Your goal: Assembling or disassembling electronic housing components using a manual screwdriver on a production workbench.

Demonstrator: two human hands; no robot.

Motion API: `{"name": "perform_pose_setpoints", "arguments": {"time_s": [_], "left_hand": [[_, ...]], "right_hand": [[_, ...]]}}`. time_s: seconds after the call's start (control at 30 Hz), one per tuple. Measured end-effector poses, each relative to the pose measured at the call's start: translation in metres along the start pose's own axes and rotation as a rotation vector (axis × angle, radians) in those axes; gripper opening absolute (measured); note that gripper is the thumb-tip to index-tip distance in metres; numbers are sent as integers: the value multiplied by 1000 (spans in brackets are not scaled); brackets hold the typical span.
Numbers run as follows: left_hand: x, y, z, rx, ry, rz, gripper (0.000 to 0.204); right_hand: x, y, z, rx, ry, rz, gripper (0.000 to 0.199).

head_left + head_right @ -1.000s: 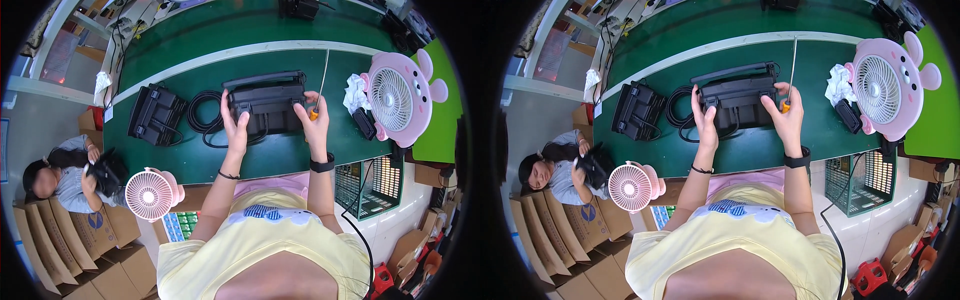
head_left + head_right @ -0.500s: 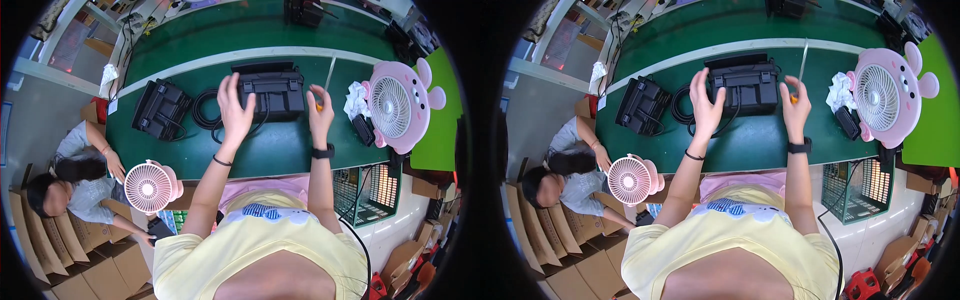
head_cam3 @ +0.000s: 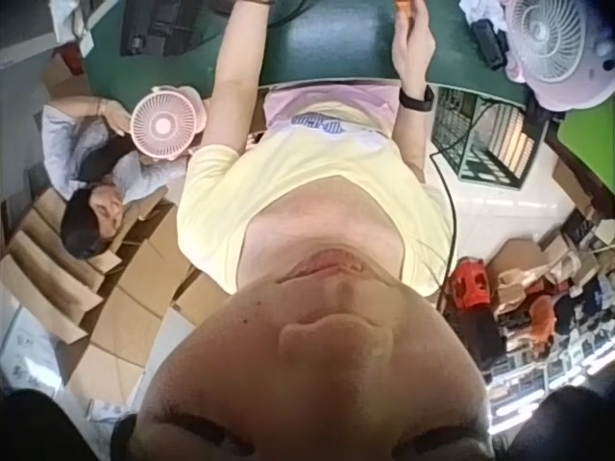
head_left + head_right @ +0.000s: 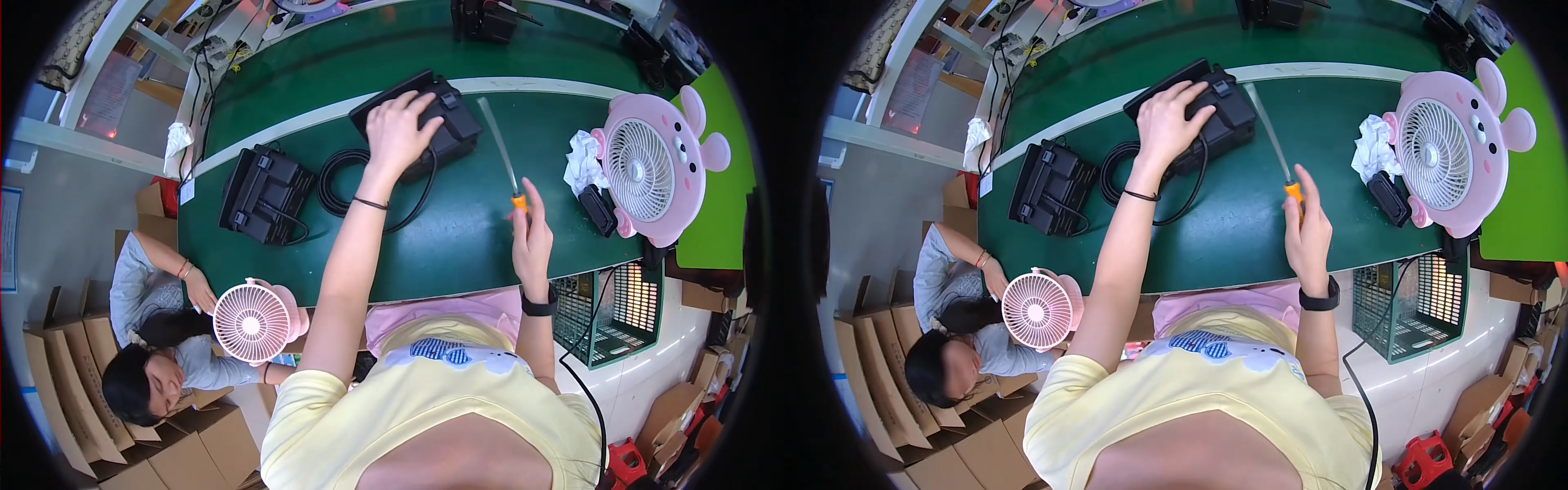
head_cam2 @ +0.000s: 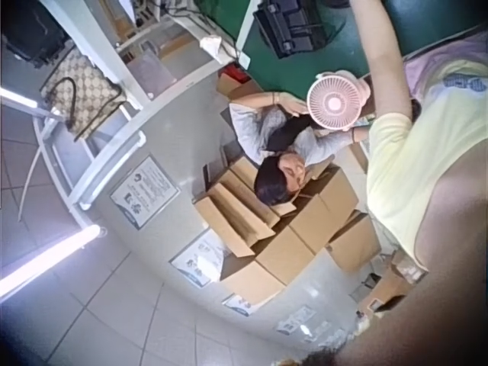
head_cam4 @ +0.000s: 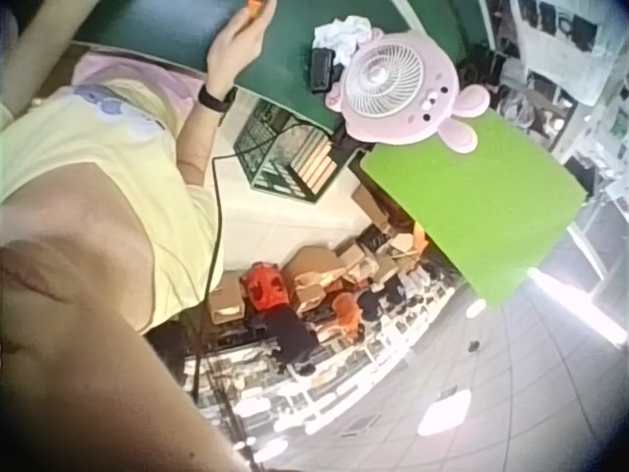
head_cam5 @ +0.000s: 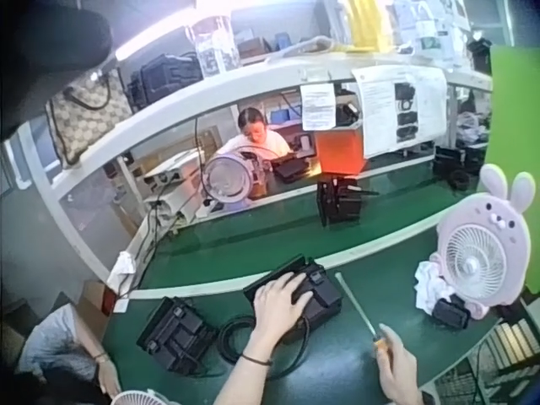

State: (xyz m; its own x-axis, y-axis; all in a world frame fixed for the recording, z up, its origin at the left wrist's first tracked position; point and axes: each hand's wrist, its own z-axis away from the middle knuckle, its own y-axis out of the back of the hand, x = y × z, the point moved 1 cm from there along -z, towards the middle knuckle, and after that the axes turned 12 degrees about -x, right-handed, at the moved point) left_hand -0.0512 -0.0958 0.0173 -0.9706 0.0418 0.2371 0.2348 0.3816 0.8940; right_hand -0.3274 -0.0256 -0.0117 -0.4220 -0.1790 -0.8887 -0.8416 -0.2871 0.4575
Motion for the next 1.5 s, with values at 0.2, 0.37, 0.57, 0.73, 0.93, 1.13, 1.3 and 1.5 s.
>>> {"name": "perform_pose_setpoints", "arguments": {"time_s": [0.2, 0.37, 0.57, 0.73, 0.93, 1.13, 1.3, 1.5], "left_hand": [[-12, -6, 2, 210, 188, 0, 35], [-16, -8, 4, 203, 247, 57, 33], [-19, -9, 4, 208, 238, 62, 33], [-20, -11, 5, 211, 244, 63, 32], [-20, -11, 4, 204, 245, 74, 32], [-22, -10, 5, 183, 212, 96, 34], [-19, -6, 8, 187, 272, 127, 36], [-18, -5, 7, 175, 315, 187, 38]], "right_hand": [[-22, -8, -3, 39, 331, 364, 31], [-28, -21, -11, 108, 395, 445, 31], [-22, -25, -13, 171, 500, 456, 33], [-13, -35, -11, 236, 514, 445, 33], [-6, -42, -10, 284, 539, 481, 34], [-24, -34, -10, 51, 347, 120, 34], [-34, -23, -11, -29, 293, 102, 35], [-47, -34, 2, 56, 425, 326, 36]]}}
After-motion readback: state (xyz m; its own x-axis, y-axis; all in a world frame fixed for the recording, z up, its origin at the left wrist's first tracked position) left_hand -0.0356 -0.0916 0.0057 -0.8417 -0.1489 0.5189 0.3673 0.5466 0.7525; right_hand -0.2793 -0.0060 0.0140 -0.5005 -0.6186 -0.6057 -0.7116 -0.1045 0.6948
